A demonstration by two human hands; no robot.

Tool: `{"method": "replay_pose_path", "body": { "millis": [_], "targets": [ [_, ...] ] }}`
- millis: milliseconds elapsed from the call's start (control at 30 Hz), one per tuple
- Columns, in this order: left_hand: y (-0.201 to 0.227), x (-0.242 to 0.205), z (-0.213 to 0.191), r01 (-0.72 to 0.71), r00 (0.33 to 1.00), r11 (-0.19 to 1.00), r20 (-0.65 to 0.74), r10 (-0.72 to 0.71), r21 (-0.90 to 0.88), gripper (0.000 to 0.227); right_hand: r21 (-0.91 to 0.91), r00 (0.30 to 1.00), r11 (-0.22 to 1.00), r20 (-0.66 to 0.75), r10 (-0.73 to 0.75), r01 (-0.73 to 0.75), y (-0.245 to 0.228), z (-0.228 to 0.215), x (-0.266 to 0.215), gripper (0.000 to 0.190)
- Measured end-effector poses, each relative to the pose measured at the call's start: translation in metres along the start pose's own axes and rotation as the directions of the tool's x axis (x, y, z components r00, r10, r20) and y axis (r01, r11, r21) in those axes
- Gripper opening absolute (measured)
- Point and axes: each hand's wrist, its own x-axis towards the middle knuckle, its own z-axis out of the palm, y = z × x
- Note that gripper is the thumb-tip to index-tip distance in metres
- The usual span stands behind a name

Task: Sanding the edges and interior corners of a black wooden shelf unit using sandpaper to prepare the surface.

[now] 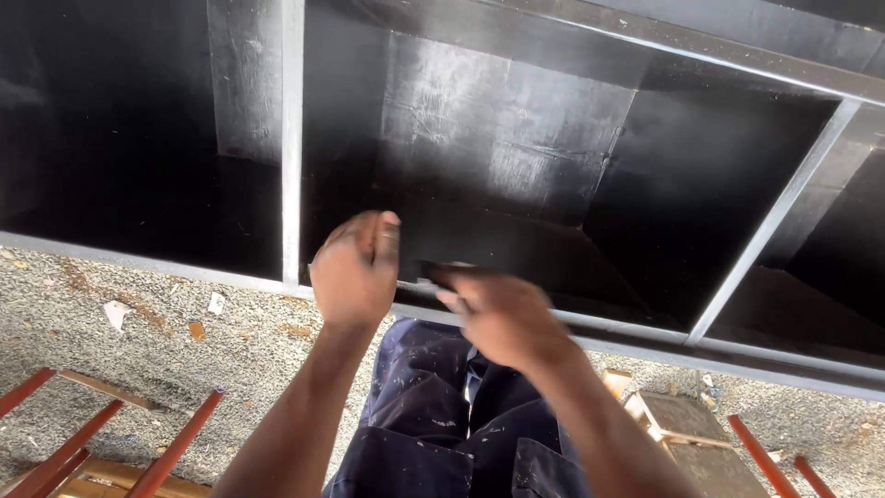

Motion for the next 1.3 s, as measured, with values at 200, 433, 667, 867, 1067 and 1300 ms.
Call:
{"method": "replay_pose_path", "body": {
  "millis": [200, 433, 667, 867, 1067, 1300],
  "targets": [
    [0.033, 0.037, -0.022, -0.031, 0.597, 0.94, 0.76, -0.256, 0.34, 0.032, 0.107, 0.902, 0.902, -0.068, 0.426, -0.418, 0.118, -0.004, -0.013, 0.039],
    [0.02, 0.057, 0.013, 0.102, 0.43, 0.984, 0.885, -0.178, 0.148, 0.026, 0.261, 0.904, 0.9, -0.161, 0.397, -0.349, 0.102, 0.018, 0.016, 0.033],
    [0.025, 0.058, 0.006, 0.086, 0.411, 0.981, 0.891, -0.194, 0.174, 0.035, 0.417, 0.919, 0.884, -0.221, 0.325, -0.212, 0.068, 0.003, 0.009, 0.034],
    [0.021, 0.056, 0.017, 0.129, 0.42, 0.977, 0.884, -0.206, 0.167, 0.038, 0.453, 0.913, 0.867, -0.227, 0.338, -0.208, 0.082, 0.008, 0.009, 0.033],
    [0.035, 0.055, 0.008, 0.065, 0.412, 0.971, 0.88, -0.236, 0.23, 0.037, 0.486, 0.889, 0.854, -0.287, 0.357, -0.186, 0.093, 0.019, 0.02, 0.033],
    [0.019, 0.067, 0.018, 0.171, 0.384, 0.971, 0.896, -0.223, 0.168, 0.031, 0.508, 0.855, 0.838, -0.327, 0.402, -0.199, 0.088, 0.016, 0.025, 0.034]
  ]
}}
